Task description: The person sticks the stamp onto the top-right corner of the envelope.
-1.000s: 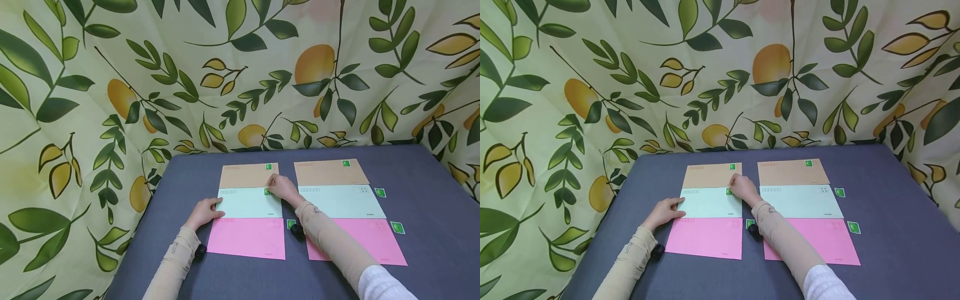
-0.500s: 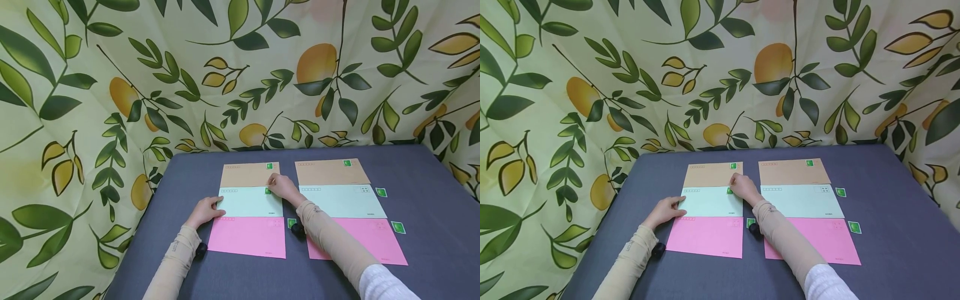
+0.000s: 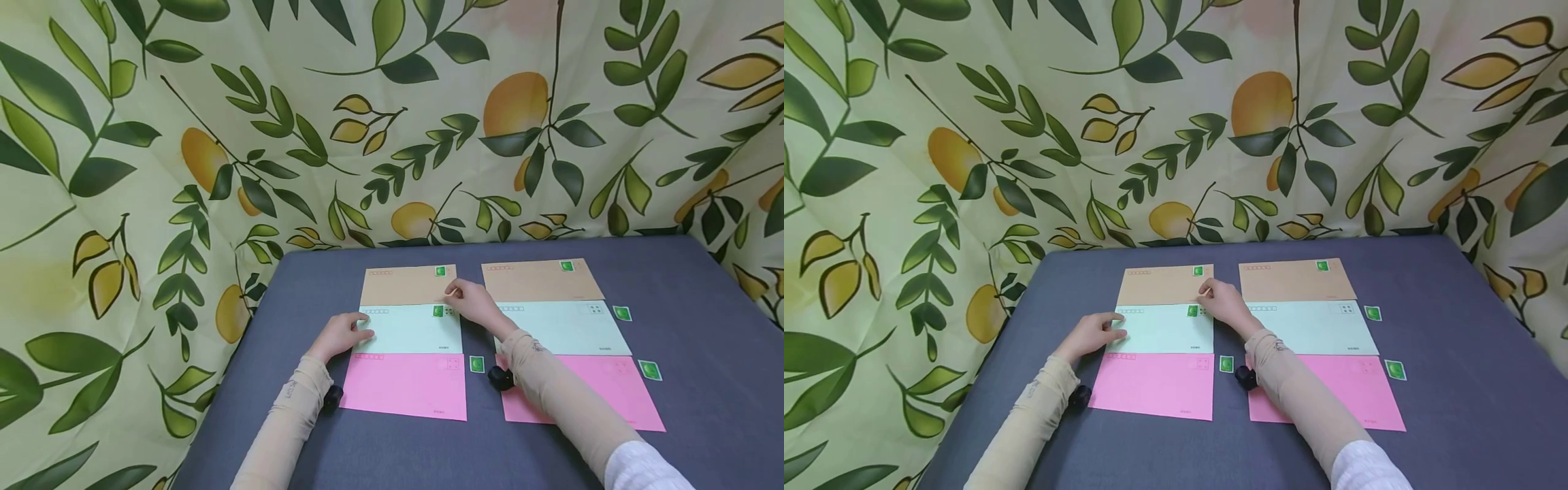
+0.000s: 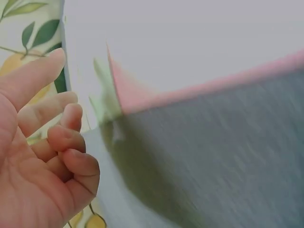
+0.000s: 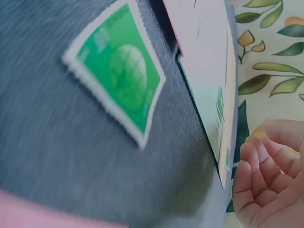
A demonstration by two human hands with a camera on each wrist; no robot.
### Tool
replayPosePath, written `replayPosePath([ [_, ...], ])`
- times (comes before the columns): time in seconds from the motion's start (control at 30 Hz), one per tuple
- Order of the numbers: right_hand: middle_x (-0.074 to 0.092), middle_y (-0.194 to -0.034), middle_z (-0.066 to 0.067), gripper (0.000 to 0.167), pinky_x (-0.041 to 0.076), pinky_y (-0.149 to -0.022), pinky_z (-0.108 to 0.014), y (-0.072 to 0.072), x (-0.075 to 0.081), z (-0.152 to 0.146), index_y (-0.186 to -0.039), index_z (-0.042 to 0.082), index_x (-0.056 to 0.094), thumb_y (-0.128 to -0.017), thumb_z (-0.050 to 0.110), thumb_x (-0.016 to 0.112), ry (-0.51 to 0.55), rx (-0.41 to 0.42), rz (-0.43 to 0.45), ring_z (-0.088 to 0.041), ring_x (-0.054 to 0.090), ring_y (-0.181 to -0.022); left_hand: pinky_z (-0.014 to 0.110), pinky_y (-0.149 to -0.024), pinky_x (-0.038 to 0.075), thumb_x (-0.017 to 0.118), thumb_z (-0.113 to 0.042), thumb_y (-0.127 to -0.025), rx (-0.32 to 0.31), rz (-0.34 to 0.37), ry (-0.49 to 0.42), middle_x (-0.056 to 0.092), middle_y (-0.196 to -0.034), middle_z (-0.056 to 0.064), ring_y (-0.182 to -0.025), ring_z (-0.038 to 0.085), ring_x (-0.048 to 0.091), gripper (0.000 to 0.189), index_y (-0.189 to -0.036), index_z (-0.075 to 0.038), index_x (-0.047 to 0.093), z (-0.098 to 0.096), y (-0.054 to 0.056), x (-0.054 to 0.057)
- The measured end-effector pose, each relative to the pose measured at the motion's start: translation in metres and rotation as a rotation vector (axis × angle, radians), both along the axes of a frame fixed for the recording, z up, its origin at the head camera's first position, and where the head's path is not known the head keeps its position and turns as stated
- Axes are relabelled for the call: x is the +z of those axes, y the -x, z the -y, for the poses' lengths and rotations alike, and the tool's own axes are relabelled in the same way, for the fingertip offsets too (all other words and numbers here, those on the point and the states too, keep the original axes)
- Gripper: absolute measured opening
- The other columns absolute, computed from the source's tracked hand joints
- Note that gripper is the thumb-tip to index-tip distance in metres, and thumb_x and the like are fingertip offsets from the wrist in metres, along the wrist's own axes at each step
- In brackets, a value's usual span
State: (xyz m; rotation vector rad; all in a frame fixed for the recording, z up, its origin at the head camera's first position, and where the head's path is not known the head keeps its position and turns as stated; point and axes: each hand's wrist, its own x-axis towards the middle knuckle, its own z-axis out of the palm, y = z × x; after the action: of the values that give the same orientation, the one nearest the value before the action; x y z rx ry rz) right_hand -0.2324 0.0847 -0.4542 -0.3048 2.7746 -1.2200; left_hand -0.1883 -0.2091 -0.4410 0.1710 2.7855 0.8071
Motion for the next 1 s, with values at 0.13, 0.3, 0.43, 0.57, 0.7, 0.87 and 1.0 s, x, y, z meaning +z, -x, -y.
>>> replayPosePath([
  [0.13,0.059,-0.084,-0.009,0.021,0.039,-0.062,-0.026,-0.004,0.006,-0.012,-0.102,0.005,0.062,-0.089,0.022,0.061,0.006,-0.022,-0.007,-0.019,0.050,-0.074,0.024,-0.050,0.029,0.067,-0.029,-0.085,-0.056,-0.027,-0.002,0.042,-0.062,0.000,-0.055,0.012,0.036,0.041,-0.121,-0.009,0.063,-0.018,0.005,0.004],
  [0.3,0.062,-0.088,-0.011,0.022,0.041,-0.064,-0.027,-0.012,0.015,-0.031,-0.102,0.004,0.064,-0.089,0.022,0.061,0.013,-0.057,-0.036,-0.021,0.051,-0.076,0.024,-0.056,0.031,0.065,-0.027,-0.087,-0.154,-0.073,-0.014,0.046,-0.066,-0.001,-0.061,0.012,0.040,0.038,-0.118,-0.007,0.064,-0.042,0.008,0.011],
  [0.43,0.064,-0.088,-0.011,0.020,0.041,-0.065,-0.027,-0.020,0.015,-0.052,-0.101,0.004,0.065,-0.089,0.020,0.060,0.014,-0.083,-0.082,-0.020,0.052,-0.076,0.025,-0.057,0.032,0.064,-0.027,-0.087,-0.215,-0.074,-0.022,0.047,-0.068,0.000,-0.064,0.013,0.041,0.037,-0.118,-0.007,0.064,-0.065,0.007,0.017],
  [0.57,0.066,-0.088,-0.012,0.019,0.042,-0.063,-0.026,-0.030,0.013,-0.078,-0.100,0.004,0.065,-0.091,0.019,0.059,0.012,-0.121,-0.125,-0.018,0.053,-0.075,0.023,-0.056,0.031,0.063,-0.031,-0.088,-0.272,-0.063,-0.012,0.047,-0.069,-0.001,-0.064,0.011,0.040,0.039,-0.120,-0.009,0.063,-0.089,0.006,0.018],
  [0.7,0.067,-0.090,-0.013,0.022,0.043,-0.061,-0.025,-0.039,0.014,-0.103,-0.102,0.004,0.065,-0.092,0.022,0.057,0.000,-0.163,-0.145,-0.018,0.054,-0.076,0.021,-0.055,0.031,0.063,-0.034,-0.088,-0.329,-0.069,0.007,0.047,-0.069,-0.003,-0.064,0.009,0.041,0.038,-0.120,-0.013,0.064,-0.112,0.006,0.018],
  [0.87,0.066,-0.093,-0.014,0.027,0.043,-0.059,-0.023,-0.050,0.020,-0.132,-0.105,0.003,0.064,-0.093,0.026,0.055,-0.021,-0.214,-0.145,-0.018,0.053,-0.076,0.019,-0.057,0.033,0.063,-0.035,-0.088,-0.395,-0.103,0.012,0.052,-0.074,-0.003,-0.066,0.008,0.043,0.039,-0.120,-0.013,0.064,-0.140,0.004,0.022],
  [1.0,0.067,-0.093,-0.015,0.032,0.043,-0.058,-0.023,-0.058,0.025,-0.153,-0.107,0.003,0.064,-0.094,0.030,0.054,-0.039,-0.247,-0.152,-0.009,0.052,-0.072,0.017,-0.055,0.033,0.062,-0.036,-0.088,-0.434,-0.130,0.037,0.053,-0.076,-0.004,-0.064,0.006,0.043,0.039,-0.121,-0.014,0.063,-0.161,0.000,0.022],
])
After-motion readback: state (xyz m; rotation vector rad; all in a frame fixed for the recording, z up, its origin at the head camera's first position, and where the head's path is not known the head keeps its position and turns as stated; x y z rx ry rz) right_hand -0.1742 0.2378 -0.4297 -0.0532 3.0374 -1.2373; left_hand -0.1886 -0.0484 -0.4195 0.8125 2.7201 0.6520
